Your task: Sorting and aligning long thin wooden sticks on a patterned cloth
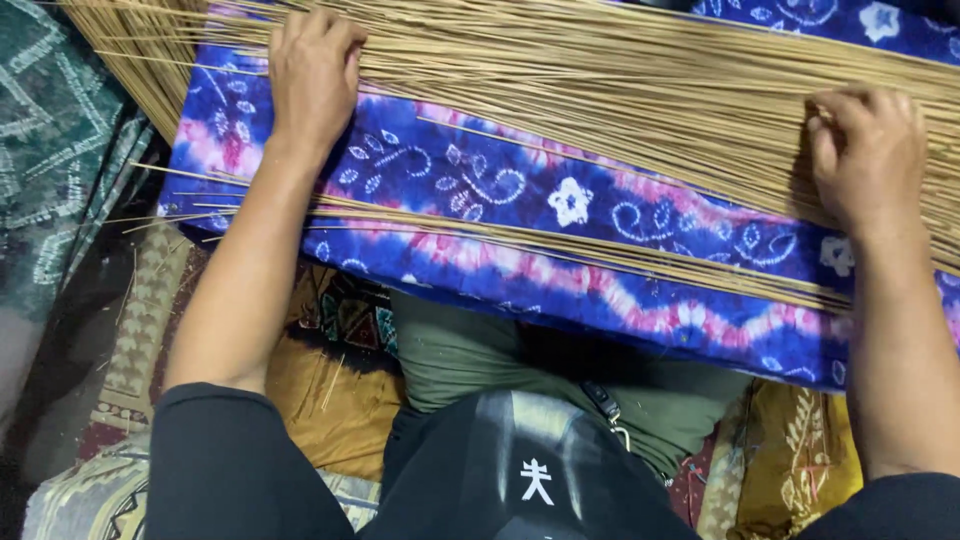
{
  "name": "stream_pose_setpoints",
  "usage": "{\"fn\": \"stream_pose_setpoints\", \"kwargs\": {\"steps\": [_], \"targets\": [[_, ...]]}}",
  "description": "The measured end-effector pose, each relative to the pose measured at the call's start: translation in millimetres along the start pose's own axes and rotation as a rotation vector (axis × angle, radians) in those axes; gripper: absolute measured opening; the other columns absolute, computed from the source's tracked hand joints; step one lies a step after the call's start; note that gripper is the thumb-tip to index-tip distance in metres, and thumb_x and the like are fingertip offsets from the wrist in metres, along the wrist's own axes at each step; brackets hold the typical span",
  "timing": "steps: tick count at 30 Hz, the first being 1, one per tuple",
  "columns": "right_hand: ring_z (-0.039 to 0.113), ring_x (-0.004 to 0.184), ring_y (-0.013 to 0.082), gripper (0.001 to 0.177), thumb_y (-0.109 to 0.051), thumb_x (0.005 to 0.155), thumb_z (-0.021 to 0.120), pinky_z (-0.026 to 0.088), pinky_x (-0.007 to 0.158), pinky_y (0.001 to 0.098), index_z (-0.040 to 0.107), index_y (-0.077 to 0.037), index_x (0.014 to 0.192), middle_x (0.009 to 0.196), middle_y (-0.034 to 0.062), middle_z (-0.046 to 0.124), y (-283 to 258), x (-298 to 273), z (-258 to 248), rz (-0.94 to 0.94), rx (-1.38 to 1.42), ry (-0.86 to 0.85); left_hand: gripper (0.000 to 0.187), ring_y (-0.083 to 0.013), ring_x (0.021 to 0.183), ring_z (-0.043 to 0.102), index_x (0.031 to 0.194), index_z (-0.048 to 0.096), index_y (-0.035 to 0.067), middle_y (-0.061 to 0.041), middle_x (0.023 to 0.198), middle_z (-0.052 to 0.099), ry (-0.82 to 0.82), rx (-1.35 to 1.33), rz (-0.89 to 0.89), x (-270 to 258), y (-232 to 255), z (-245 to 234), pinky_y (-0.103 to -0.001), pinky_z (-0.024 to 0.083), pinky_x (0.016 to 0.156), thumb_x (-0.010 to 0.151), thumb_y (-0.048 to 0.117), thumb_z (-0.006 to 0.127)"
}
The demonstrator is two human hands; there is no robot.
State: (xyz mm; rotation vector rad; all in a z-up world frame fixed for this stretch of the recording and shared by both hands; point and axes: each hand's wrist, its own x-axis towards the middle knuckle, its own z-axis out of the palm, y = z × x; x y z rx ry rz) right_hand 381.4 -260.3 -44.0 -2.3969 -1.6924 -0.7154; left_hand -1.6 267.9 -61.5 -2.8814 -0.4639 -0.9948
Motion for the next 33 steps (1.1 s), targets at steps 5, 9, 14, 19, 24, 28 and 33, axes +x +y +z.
{"fn": "stream_pose_setpoints", "kwargs": {"steps": [5,9,14,19,24,28,33], "targets": [[0.064,0.112,0.0347,0.024,-0.012,0.114,0.078,0.05,0.099,0.0448,0.081,-0.01,0.138,0.125,0.0126,0.071,-2.6,-4.0,12.2,-0.005,-0.124,0.013,0.017,-0.0301,0.095,0.057,0.102,0.071,0.014,-0.006,0.101,0.065,0.029,0.008,-0.03,0.3,4.1,0.4,-0.044,0.043,0.078,0.089,0.005,0.077],[0.064,0.114,0.0355,0.026,-0.013,0.113,0.078,0.05,0.099,0.0459,0.081,-0.009,0.139,0.121,0.0139,0.068,-6.2,-5.2,6.4,0.017,-0.074,0.0,0.02,-0.0284,0.094,0.055,0.115,0.071,0.011,-0.005,0.103,0.065,0.057,0.006,-0.014,0.8,8.0,-0.4,-0.041,0.043,0.076,0.096,0.006,0.074],[0.065,0.108,0.041,0.025,-0.009,0.118,0.078,0.051,0.097,0.0495,0.079,0.002,0.141,0.12,0.0226,0.068,-10.4,6.5,2.7,0.018,0.003,0.052,0.013,-0.0282,0.096,0.056,0.106,0.071,0.012,-0.006,0.104,0.063,0.108,-0.047,-0.024,1.3,11.2,-1.9,-0.042,0.041,0.08,0.095,0.004,0.073],[0.062,0.114,0.0376,0.018,-0.007,0.121,0.077,0.048,0.104,0.0473,0.083,-0.004,0.137,0.127,0.0181,0.069,-11.9,12.4,6.8,0.064,0.006,0.019,0.017,-0.0265,0.1,0.058,0.107,0.07,0.011,-0.005,0.109,0.068,0.109,-0.059,-0.05,-1.0,10.8,-0.4,-0.04,0.039,0.084,0.093,0.002,0.074],[0.063,0.115,0.0412,0.029,-0.009,0.118,0.073,0.047,0.103,0.0493,0.079,0.001,0.144,0.128,0.022,0.072,-19.7,19.3,2.3,0.039,-0.014,0.03,0.026,-0.0243,0.103,0.059,0.106,0.068,0.012,-0.003,0.107,0.069,0.154,-0.069,-0.069,-1.1,11.1,0.0,-0.039,0.041,0.089,0.087,-0.004,0.078],[0.064,0.117,0.0397,0.026,-0.005,0.117,0.074,0.047,0.104,0.0484,0.08,0.002,0.141,0.133,0.0185,0.074,-24.6,21.5,0.8,0.036,0.03,0.022,0.026,-0.0251,0.103,0.059,0.108,0.069,0.011,-0.004,0.108,0.07,0.192,-0.095,-0.078,1.4,13.2,-4.1,-0.039,0.04,0.087,0.088,-0.004,0.077],[0.067,0.12,0.0376,0.015,-0.002,0.117,0.077,0.049,0.109,0.0469,0.08,0.002,0.132,0.131,0.0184,0.075,-23.9,21.4,2.1,0.055,0.066,0.036,0.029,-0.0265,0.108,0.059,0.111,0.07,0.012,-0.004,0.11,0.071,0.189,-0.121,-0.082,0.8,11.7,-3.6,-0.042,0.04,0.092,0.088,-0.004,0.074]]}}
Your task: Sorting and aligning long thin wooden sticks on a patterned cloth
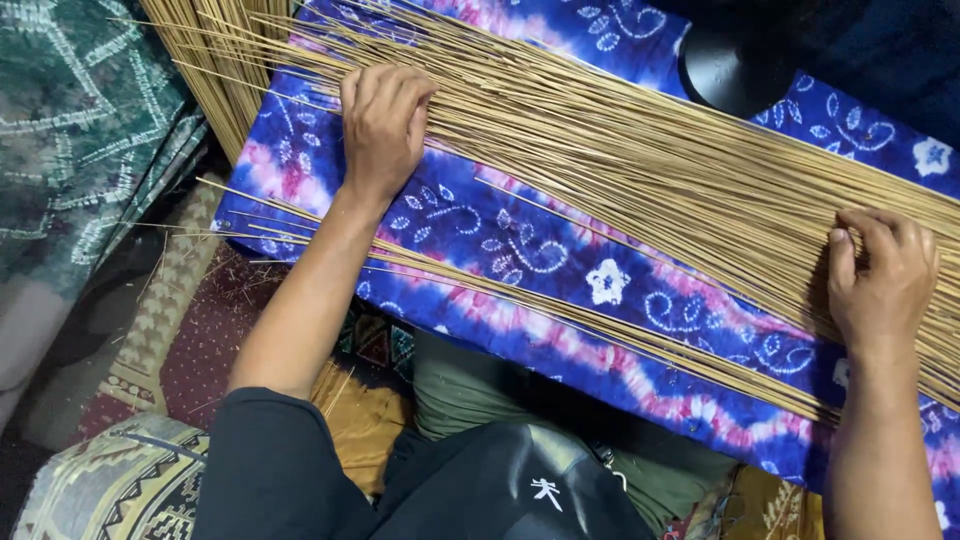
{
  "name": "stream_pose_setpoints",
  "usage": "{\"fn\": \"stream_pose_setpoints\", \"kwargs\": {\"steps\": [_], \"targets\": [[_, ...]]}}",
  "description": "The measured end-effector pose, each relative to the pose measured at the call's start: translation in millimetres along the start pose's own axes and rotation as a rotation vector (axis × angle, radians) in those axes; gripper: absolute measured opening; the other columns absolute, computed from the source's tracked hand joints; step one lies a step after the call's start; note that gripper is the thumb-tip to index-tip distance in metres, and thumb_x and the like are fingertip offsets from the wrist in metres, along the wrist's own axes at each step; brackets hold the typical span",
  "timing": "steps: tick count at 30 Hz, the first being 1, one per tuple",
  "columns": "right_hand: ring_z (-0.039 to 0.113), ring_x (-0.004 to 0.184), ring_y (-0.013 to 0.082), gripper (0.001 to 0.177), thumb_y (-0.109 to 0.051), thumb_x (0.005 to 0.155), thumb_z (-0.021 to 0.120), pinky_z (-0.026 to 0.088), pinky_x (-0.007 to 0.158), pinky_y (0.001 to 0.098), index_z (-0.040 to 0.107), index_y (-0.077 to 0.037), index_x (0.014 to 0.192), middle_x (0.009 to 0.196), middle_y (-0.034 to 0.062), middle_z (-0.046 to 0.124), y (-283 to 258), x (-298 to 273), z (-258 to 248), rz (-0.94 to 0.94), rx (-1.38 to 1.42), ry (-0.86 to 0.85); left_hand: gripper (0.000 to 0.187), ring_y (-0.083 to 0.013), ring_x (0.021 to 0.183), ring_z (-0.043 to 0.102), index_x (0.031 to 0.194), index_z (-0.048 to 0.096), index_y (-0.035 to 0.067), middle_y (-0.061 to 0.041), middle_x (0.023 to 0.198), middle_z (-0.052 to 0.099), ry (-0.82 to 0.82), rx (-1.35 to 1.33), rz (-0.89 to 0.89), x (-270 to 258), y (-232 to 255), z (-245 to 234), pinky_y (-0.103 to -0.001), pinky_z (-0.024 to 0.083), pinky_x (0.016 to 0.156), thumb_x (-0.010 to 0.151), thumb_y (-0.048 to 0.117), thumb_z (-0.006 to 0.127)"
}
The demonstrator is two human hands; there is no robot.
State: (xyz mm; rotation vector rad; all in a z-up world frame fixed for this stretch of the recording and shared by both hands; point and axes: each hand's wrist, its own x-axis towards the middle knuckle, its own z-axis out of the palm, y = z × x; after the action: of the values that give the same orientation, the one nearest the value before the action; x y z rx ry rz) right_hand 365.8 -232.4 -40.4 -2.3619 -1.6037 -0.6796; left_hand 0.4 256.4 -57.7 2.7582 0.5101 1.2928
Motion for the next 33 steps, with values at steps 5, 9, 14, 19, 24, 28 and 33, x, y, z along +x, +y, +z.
{"fn": "stream_pose_setpoints", "kwargs": {"steps": [5,9,14,19,24,28,33], "targets": [[0.065,0.117,0.0403,0.02,0.0,0.117,0.075,0.048,0.108,0.0488,0.08,0.004,0.135,0.128,0.0225,0.073,3.8,0.0,2.5,-0.008,0.013,-0.011,0.03,-0.0267,0.11,0.06,0.114,0.072,0.01,-0.006,0.114,0.073,0.032,-0.015,-0.062,2.0,-2.4,-2.9,-0.045,0.037,0.098,0.089,-0.001,0.061],[0.064,0.116,0.0398,0.024,-0.003,0.116,0.075,0.048,0.107,0.0486,0.083,0.003,0.138,0.129,0.0228,0.071,6.7,-2.7,5.6,-0.011,-0.025,-0.007,0.04,-0.0293,0.13,0.05,0.134,0.066,0.016,-0.008,0.136,0.061,-0.016,0.197,-0.385,-7.7,-23.6,5.5,-0.05,0.034,0.109,0.098,0.0,0.062],[0.063,0.115,0.0408,0.024,-0.002,0.114,0.076,0.048,0.105,0.0499,0.082,0.004,0.137,0.127,0.0233,0.07,2.0,1.6,-1.9,0.0,0.001,-0.01,0.033,-0.0279,0.116,0.054,0.119,0.072,0.012,-0.004,0.121,0.07,0.012,0.206,-0.387,-8.6,-30.4,0.1,-0.044,0.035,0.096,0.095,-0.003,0.056],[0.063,0.115,0.0394,0.021,-0.007,0.117,0.078,0.05,0.104,0.0486,0.084,0.002,0.136,0.127,0.0208,0.07,9.3,-5.1,0.1,0.017,-0.022,-0.009,0.035,-0.0276,0.116,0.053,0.119,0.075,0.016,-0.005,0.126,0.067,0.008,0.296,-0.456,-15.4,-44.0,4.8,-0.046,0.036,0.095,0.094,-0.005,0.062],[0.064,0.113,0.0392,0.019,-0.008,0.118,0.077,0.047,0.104,0.0476,0.083,0.001,0.134,0.124,0.0203,0.071,12.2,-4.8,0.5,0.014,0.005,-0.007,0.048,-0.028,0.098,0.054,0.118,0.074,0.013,-0.004,0.104,0.071,-0.068,0.363,-0.416,-13.6,-53.9,-10.1,-0.042,0.037,0.081,0.086,-0.016,0.054],[0.062,0.113,0.0408,0.02,-0.008,0.117,0.077,0.048,0.103,0.049,0.083,0.002,0.134,0.123,0.0214,0.069,11.2,-4.6,0.4,0.033,0.02,-0.021,0.04,-0.0308,0.09,0.056,0.12,0.075,0.011,-0.009,0.105,0.073,-0.14,0.367,-0.305,-8.6,-70.5,-23.2,-0.044,0.039,0.076,0.092,-0.009,0.054],[0.063,0.113,0.04,0.017,-0.005,0.116,0.075,0.046,0.106,0.0488,0.081,0.001,0.131,0.124,0.0213,0.071,13.2,-4.6,3.6,0.017,0.063,-0.004,0.016,-0.0265,0.091,0.058,0.108,0.082,0.009,-0.008,0.1,0.077,-0.258,0.376,-0.18,-3.5,-92.5,-34.8,-0.042,0.046,0.081,0.094,0.003,0.078]]}}
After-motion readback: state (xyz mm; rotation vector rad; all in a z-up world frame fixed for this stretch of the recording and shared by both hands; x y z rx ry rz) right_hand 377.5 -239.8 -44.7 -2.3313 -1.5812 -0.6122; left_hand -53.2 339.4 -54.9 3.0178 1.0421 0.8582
